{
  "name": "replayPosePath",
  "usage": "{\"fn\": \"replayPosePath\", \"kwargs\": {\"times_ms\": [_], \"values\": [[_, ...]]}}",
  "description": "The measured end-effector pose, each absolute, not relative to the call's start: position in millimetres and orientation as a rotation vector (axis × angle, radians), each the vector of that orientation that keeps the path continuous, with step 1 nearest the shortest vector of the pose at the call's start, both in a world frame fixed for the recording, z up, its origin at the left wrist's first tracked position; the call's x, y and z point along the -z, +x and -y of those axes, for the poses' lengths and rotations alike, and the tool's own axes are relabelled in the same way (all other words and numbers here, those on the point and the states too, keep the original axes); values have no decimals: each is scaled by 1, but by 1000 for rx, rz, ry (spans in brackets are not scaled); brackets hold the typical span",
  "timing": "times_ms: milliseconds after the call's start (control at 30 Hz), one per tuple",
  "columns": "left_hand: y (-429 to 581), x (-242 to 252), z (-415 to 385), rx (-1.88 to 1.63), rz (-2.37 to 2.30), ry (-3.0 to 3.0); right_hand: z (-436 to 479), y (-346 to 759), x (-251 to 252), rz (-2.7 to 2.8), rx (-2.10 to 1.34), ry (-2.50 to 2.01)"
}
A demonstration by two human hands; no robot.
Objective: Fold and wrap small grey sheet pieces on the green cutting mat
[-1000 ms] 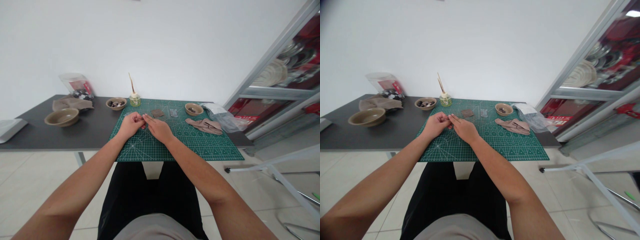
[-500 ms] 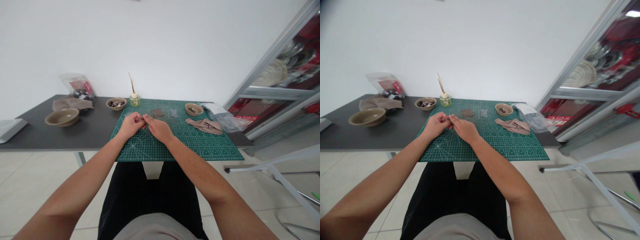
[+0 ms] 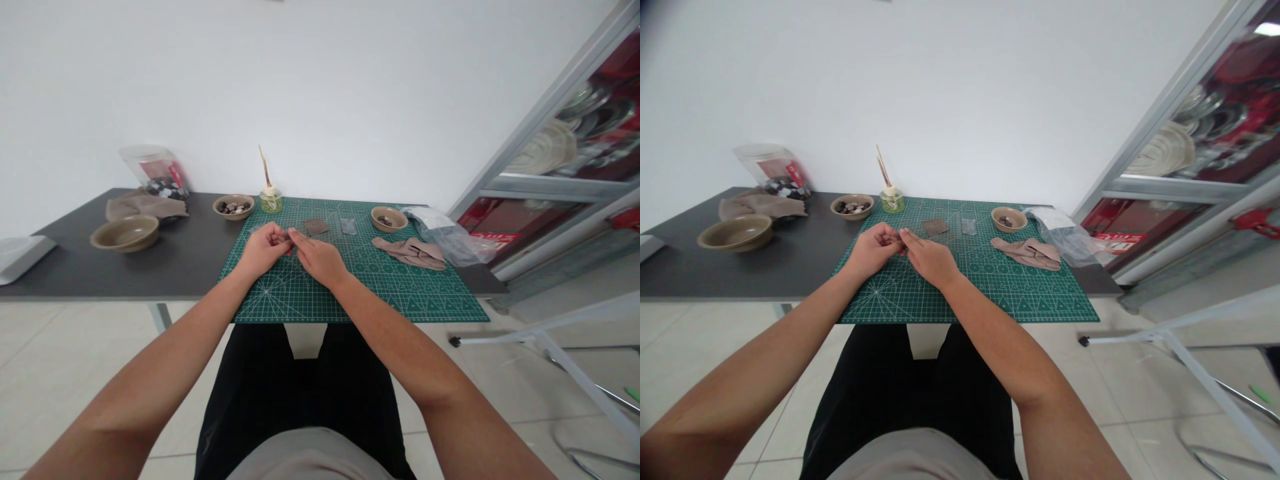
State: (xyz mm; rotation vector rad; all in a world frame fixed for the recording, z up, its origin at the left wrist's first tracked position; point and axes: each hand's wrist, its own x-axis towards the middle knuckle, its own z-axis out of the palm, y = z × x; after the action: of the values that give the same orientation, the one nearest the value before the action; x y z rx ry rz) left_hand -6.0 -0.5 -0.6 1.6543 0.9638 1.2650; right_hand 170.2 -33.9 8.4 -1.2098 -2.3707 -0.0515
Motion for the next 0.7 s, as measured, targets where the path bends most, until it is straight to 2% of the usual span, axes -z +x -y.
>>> {"fn": "replayPosePath", "kwargs": {"times_ms": [367,700], "values": [[-6,-1,2,-1268,-927,1655,33,171,-9,2361,5,-1185],[-8,-2,1,-1272,-1078,1806,33,171,-7,2368,51,-1190]]}}
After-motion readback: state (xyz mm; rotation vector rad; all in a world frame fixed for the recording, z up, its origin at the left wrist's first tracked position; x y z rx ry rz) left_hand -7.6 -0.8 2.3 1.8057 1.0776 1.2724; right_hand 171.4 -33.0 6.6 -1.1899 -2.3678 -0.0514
